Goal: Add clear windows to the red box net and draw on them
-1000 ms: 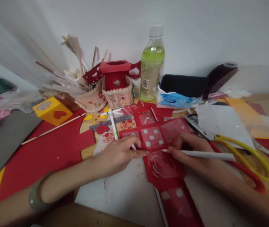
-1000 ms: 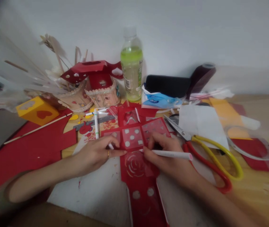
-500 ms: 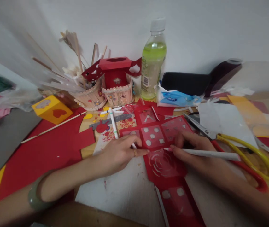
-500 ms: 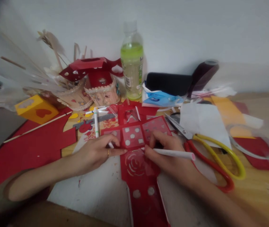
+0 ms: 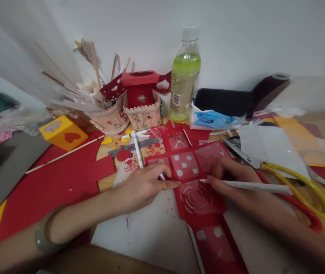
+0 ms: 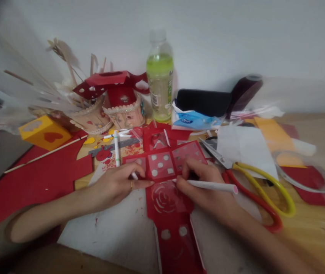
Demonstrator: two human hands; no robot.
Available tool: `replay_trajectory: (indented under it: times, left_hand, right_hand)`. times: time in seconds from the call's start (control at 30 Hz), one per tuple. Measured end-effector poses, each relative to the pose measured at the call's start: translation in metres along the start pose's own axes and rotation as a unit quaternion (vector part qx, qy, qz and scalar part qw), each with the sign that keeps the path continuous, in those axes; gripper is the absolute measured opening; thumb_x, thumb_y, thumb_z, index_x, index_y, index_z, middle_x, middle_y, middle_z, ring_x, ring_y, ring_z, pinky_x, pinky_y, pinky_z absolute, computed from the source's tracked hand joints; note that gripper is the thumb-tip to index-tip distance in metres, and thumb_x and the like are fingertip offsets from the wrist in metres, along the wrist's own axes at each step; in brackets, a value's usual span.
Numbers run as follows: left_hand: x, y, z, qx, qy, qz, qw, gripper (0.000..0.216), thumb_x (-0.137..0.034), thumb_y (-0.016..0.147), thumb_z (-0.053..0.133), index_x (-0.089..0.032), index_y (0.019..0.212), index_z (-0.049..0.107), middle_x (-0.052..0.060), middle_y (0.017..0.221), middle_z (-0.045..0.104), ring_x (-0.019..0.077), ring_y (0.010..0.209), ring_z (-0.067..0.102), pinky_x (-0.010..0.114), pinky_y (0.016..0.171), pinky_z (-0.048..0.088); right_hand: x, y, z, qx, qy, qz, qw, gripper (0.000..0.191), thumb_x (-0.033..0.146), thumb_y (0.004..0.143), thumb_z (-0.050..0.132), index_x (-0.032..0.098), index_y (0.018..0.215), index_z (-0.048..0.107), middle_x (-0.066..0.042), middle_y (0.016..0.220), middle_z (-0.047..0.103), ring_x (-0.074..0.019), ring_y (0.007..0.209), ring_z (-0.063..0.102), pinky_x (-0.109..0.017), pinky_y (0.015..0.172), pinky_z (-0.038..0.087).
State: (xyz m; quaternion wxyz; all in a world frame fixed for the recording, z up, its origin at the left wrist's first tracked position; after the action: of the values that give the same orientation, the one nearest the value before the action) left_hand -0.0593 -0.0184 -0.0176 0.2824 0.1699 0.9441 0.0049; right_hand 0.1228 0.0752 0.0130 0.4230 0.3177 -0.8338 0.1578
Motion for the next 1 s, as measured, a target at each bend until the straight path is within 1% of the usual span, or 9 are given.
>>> replay_trajectory:
  times: [0.13,0.23,0.37,0.47,0.6,0.73,0.83,1.0]
  left_hand:
    - [-0.0023,0.001,-0.0014,-0.006,-0.002,-0.001,1.0,0.022,-0.024,0.095,0.041,-0.025,0.11,0.057,0.0,0.092,0.056,0.012,0.08,0.051,0.02,0.066,0.041]
    - [-0.0054,0.002,-0.003,-0.015,-0.002,0.01,1.0,0.022,-0.026,0.096,0.041,-0.025,0.11,0.058,0.0,0.093,0.056,0.012,0.08,0.051,0.02,0.065,0.04]
    - [-0.0073,0.0021,-0.0033,-0.017,-0.004,0.026,1.0,0.023,-0.024,0.097,0.04,-0.027,0.111,0.058,0.0,0.095,0.056,0.0117,0.081,0.052,0.02,0.066,0.04]
    - [-0.0057,0.0009,-0.0015,-0.008,-0.009,0.021,1.0,0.025,-0.02,0.096,0.039,-0.027,0.112,0.057,0.0,0.098,0.056,0.012,0.083,0.052,0.021,0.067,0.04]
    - [-0.0032,-0.0003,-0.0009,-0.012,-0.009,0.004,1.0,0.021,-0.022,0.095,0.042,-0.026,0.108,0.058,0.0,0.097,0.057,0.0124,0.081,0.053,0.021,0.065,0.039]
    - [-0.0046,0.0006,-0.0018,-0.01,-0.016,0.012,1.0,0.022,-0.021,0.095,0.041,-0.025,0.109,0.058,0.0,0.095,0.057,0.012,0.079,0.053,0.021,0.064,0.04]
    - [-0.0058,0.0022,-0.0033,-0.016,-0.026,0.015,0.999,0.021,-0.023,0.095,0.041,-0.025,0.107,0.058,0.0,0.092,0.057,0.0118,0.077,0.052,0.021,0.064,0.04]
    - [-0.0059,0.0043,-0.0041,-0.015,-0.054,-0.017,0.998,0.018,-0.029,0.095,0.042,-0.021,0.103,0.057,0.0,0.089,0.057,0.0122,0.078,0.053,0.021,0.066,0.041]
  right_hand:
    - [0.0001,0.0008,-0.0001,0.006,-0.001,0.007,1.0,0.025,0.029,0.075,0.051,0.023,0.056,0.037,0.004,0.053,0.044,-0.0116,0.05,0.04,-0.025,0.046,0.032]
    - [0.001,0.0013,-0.0003,0.006,-0.006,0.003,1.0,0.024,0.031,0.074,0.051,0.023,0.056,0.038,0.004,0.052,0.044,-0.012,0.05,0.04,-0.025,0.045,0.031]
    - [0.0013,0.0013,-0.0015,0.004,-0.008,0.016,1.0,0.023,0.032,0.073,0.049,0.024,0.055,0.036,0.004,0.051,0.043,-0.0121,0.049,0.039,-0.025,0.045,0.031]
    - [0.0044,0.0013,-0.0025,0.005,-0.012,0.026,1.0,0.024,0.033,0.073,0.048,0.024,0.055,0.036,0.003,0.051,0.043,-0.0126,0.05,0.04,-0.026,0.045,0.032]
    - [0.0086,0.0017,-0.0035,0.001,-0.015,0.024,1.0,0.025,0.034,0.073,0.047,0.024,0.054,0.034,0.004,0.051,0.042,-0.0124,0.049,0.039,-0.026,0.045,0.031]
    - [0.0072,0.0023,-0.0033,-0.002,-0.012,0.022,1.0,0.024,0.033,0.072,0.047,0.024,0.055,0.035,0.003,0.051,0.042,-0.0125,0.05,0.04,-0.025,0.045,0.031]
    - [0.006,0.002,-0.0033,-0.001,-0.013,0.027,1.0,0.024,0.033,0.071,0.048,0.024,0.054,0.034,0.004,0.05,0.041,-0.0121,0.049,0.038,-0.025,0.044,0.03]
    - [0.0068,0.0011,-0.004,-0.004,-0.004,0.026,1.0,0.024,0.032,0.072,0.049,0.023,0.054,0.034,0.004,0.051,0.041,-0.0118,0.049,0.038,-0.025,0.045,0.029]
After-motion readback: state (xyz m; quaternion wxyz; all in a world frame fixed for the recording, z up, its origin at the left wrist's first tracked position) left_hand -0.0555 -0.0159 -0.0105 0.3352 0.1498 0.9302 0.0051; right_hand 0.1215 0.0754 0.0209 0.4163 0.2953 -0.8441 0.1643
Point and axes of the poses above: each hand's wrist, its own y-axis towards the middle knuckle, its own z-axis out of the palm, x = y × z, the point moved 5 cm from there along y, towards the middle knuckle
